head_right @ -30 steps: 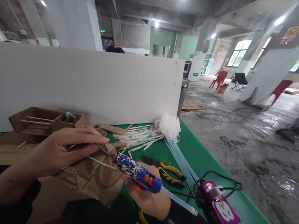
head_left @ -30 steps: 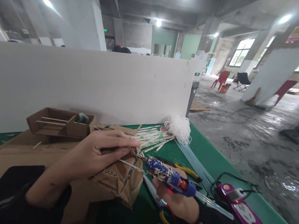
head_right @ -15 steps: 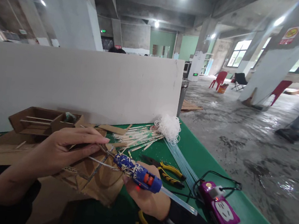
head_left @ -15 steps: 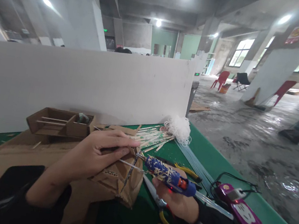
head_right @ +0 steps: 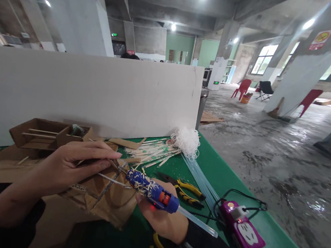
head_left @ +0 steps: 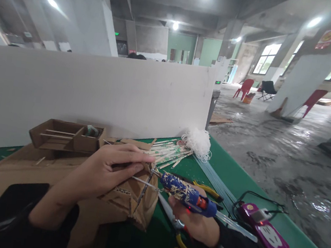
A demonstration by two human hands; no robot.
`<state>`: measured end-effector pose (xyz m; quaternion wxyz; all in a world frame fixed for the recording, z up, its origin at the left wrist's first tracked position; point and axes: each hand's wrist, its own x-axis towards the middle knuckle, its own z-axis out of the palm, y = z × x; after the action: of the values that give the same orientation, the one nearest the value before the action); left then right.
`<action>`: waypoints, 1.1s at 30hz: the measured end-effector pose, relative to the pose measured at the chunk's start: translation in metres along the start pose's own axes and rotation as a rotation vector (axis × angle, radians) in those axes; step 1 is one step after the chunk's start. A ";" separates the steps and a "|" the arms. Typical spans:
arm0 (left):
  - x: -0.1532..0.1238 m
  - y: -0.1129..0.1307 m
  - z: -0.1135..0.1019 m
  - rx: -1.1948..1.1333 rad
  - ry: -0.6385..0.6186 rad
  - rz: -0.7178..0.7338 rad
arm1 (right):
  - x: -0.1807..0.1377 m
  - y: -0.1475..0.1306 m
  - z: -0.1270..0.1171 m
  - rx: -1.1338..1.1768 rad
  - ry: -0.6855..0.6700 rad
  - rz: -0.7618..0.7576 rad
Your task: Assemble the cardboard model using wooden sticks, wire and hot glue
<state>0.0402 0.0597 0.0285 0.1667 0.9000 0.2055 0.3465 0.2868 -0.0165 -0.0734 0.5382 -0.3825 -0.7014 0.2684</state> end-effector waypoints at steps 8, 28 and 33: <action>-0.002 0.003 -0.002 0.082 -0.017 -0.121 | -0.003 -0.005 -0.001 -0.005 0.023 0.087; -0.003 0.004 -0.001 0.075 0.010 -0.225 | -0.005 -0.002 0.001 -0.069 0.122 0.004; -0.002 0.005 -0.001 0.065 0.030 -0.197 | -0.006 -0.002 0.001 -0.129 0.140 -0.007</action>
<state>0.0399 0.0544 0.0307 0.1674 0.8751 0.3065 0.3351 0.2857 -0.0231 -0.0753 0.5611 -0.4317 -0.6794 0.1932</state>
